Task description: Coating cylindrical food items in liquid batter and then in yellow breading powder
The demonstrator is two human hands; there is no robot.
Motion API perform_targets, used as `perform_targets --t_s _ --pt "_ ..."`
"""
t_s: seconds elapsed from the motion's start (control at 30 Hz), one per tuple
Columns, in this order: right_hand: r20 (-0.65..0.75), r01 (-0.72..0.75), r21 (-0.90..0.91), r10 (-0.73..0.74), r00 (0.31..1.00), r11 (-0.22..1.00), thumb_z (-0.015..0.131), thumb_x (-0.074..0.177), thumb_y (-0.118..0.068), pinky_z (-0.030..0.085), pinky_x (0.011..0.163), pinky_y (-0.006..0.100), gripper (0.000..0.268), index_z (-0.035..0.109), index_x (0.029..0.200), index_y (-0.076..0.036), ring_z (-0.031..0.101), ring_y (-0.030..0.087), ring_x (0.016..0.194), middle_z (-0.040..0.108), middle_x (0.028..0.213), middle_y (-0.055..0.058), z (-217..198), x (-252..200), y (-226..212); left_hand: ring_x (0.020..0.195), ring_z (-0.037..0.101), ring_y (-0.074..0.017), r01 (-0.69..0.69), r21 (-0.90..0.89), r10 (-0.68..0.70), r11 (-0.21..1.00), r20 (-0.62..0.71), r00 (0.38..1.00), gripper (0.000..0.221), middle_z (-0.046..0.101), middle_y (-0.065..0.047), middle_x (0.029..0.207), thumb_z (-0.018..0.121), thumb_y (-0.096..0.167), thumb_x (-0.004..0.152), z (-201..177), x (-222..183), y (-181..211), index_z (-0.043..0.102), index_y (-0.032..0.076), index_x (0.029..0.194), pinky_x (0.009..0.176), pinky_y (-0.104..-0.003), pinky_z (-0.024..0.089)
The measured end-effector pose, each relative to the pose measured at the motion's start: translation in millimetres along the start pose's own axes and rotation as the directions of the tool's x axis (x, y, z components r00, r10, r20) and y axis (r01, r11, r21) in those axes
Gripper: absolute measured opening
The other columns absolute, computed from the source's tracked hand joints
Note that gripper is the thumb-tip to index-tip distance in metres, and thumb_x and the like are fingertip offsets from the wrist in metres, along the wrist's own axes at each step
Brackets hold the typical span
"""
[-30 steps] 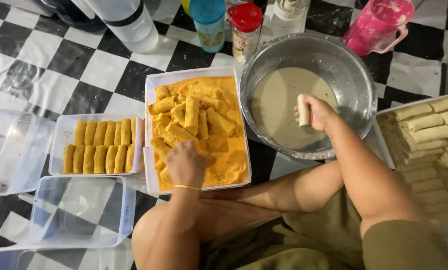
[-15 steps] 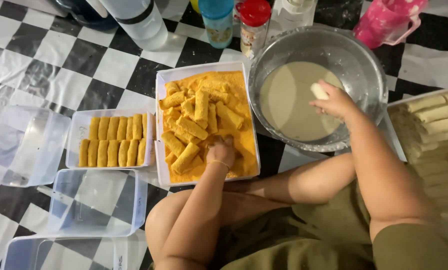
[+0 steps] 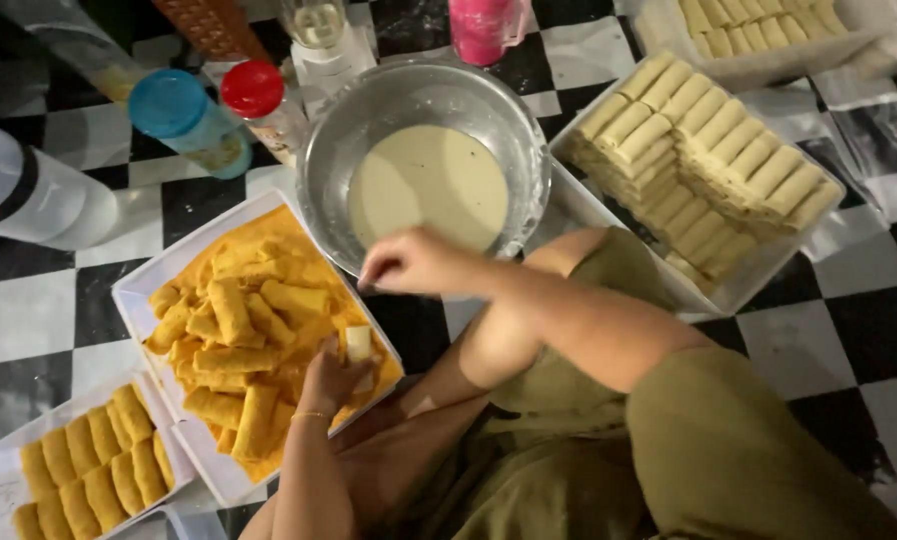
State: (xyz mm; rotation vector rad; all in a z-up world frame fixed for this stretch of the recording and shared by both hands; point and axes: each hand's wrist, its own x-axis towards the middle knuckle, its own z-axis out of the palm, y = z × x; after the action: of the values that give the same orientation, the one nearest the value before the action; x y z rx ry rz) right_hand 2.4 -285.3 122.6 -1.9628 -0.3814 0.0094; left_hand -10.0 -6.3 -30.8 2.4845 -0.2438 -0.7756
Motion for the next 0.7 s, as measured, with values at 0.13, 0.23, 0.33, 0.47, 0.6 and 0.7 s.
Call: perform_targets --t_s 0.13,0.23,0.33,0.47,0.6,0.7 --pt "-0.345 -0.083 0.01 0.081 0.935 0.996 0.079 0.086 -0.007 0.055 0.095 0.036 0.02 0.079 0.105 -0.013 0.072 0.024 0.1 0.076 0.099 0.009 -137.3 -53.8 84.7 0.087 0.075 -0.0424 0.02 0.227 0.077 0.974 -0.412 0.908 0.054 0.074 -0.021 0.088 0.068 0.046 0.084 13.1 19.4 -20.2 0.059 0.005 0.118 0.078 -0.053 0.061" --pt "-0.744 -0.249 0.069 0.216 0.633 0.966 0.07 0.101 -0.011 0.064 0.079 0.035 0.017 0.074 0.118 -0.007 0.072 0.025 0.089 0.071 0.106 0.014 -250.3 -144.4 232.9 0.102 0.069 -0.0532 0.138 0.054 -0.091 0.989 -0.519 0.85 0.097 0.061 -0.027 0.123 0.094 0.053 0.058 4.2 16.9 -13.3 0.056 0.006 0.133 0.089 -0.059 0.06" --pt "-0.855 -0.608 -0.24 0.131 0.501 0.756 0.07 0.103 -0.016 0.054 0.069 0.053 0.021 0.077 0.103 0.004 0.072 0.044 0.089 0.071 0.089 0.026 -325.9 -193.5 374.3 0.118 0.064 -0.0391 0.188 -0.115 -0.218 0.975 -0.382 0.898 0.059 0.067 -0.013 0.116 0.069 0.068 0.088 5.6 11.8 -8.9 0.068 0.02 0.122 0.105 -0.048 0.051" --pt "-0.792 -0.648 0.094 0.451 0.412 0.756 0.073 0.105 -0.031 0.048 0.05 0.033 0.024 0.066 0.103 -0.007 0.058 0.019 0.062 0.063 0.086 0.005 -309.5 -179.0 348.9 0.12 0.055 -0.0414 0.355 -0.451 -0.478 0.819 -0.193 0.857 0.064 0.054 -0.023 0.137 0.053 0.055 0.094 -7.2 7.0 -5.5 0.056 0.008 0.137 0.103 -0.05 0.045" --pt "-0.879 -0.898 -0.425 0.185 0.44 0.119 0.073 0.108 -0.034 0.054 0.081 0.056 0.062 0.054 0.132 0.02 0.07 0.05 0.095 0.067 0.116 0.038 -356.6 -175.6 451.8 0.116 0.063 -0.0191 0.031 -0.98 -0.404 0.197 -0.052 0.913 0.05 0.069 -0.013 0.13 0.06 0.027 0.095 -51.6 -31.6 41.8 0.065 -0.005 0.132 0.098 -0.025 0.05" --pt "-0.45 -0.594 0.688 0.887 0.103 0.418 0.03 0.076 -0.087 0.052 0.107 0.039 0.079 0.051 0.138 -0.042 0.06 0.03 0.126 0.06 0.145 0.002 -364.6 -174.8 455.9 0.08 0.063 -0.0144 0.068 -0.755 -0.306 0.652 -0.179 0.935 0.04 0.07 -0.007 0.096 0.064 0.029 0.093 -38.6 -24.2 28.2 0.066 0.004 0.124 0.073 -0.024 0.054"
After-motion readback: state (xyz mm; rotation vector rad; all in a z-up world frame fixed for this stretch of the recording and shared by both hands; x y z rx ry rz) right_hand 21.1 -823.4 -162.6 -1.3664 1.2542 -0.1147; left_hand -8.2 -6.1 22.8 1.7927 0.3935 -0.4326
